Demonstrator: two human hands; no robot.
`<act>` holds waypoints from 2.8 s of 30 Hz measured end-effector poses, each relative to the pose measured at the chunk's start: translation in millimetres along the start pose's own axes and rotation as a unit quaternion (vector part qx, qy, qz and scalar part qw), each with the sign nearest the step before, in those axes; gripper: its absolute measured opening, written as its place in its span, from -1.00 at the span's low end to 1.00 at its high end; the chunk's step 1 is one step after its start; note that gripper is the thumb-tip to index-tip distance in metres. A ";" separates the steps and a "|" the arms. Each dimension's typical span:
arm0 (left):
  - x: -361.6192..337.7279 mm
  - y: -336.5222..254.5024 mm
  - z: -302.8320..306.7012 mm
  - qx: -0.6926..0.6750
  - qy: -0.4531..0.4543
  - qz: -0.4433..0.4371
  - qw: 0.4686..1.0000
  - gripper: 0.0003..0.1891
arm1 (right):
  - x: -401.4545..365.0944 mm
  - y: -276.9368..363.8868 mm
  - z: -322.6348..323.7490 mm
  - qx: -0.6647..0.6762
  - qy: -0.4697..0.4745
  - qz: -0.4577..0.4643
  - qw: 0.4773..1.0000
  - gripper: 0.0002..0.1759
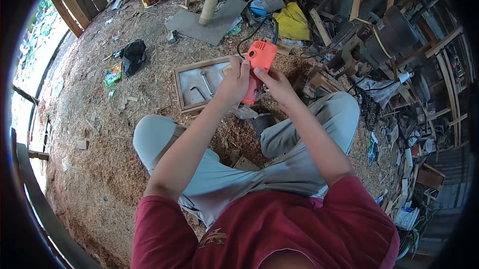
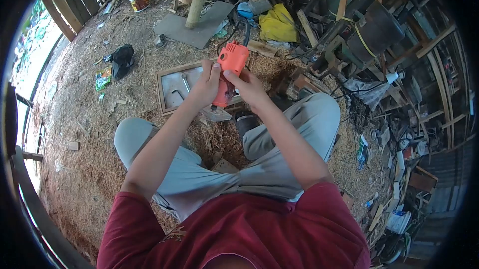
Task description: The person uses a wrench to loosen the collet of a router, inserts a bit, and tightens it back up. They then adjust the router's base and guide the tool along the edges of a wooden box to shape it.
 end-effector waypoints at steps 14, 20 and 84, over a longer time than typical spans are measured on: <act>8.6 -8.6 105.4 0.219 -0.132 0.070 0.964 -0.51 | 34.1 35.7 52.0 0.374 -0.050 0.002 0.926 -0.35; -15.9 30.5 57.2 0.375 0.029 0.042 0.926 -0.61 | 58.5 88.7 91.8 0.351 0.000 0.022 0.936 -0.48; 102.4 164.9 16.9 0.370 -0.031 -0.123 0.920 0.13 | 193.6 -92.9 71.5 0.056 0.094 0.227 0.968 -0.33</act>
Point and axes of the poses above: each hand's wrist, its own x-axis towards the middle knuckle, its own z-axis out of the back of the hand, y = z × x, the point moved 3 cm from there along x, towards the middle knuckle, and after that the axes turned 3 degrees about -x, right-handed, at the moved point
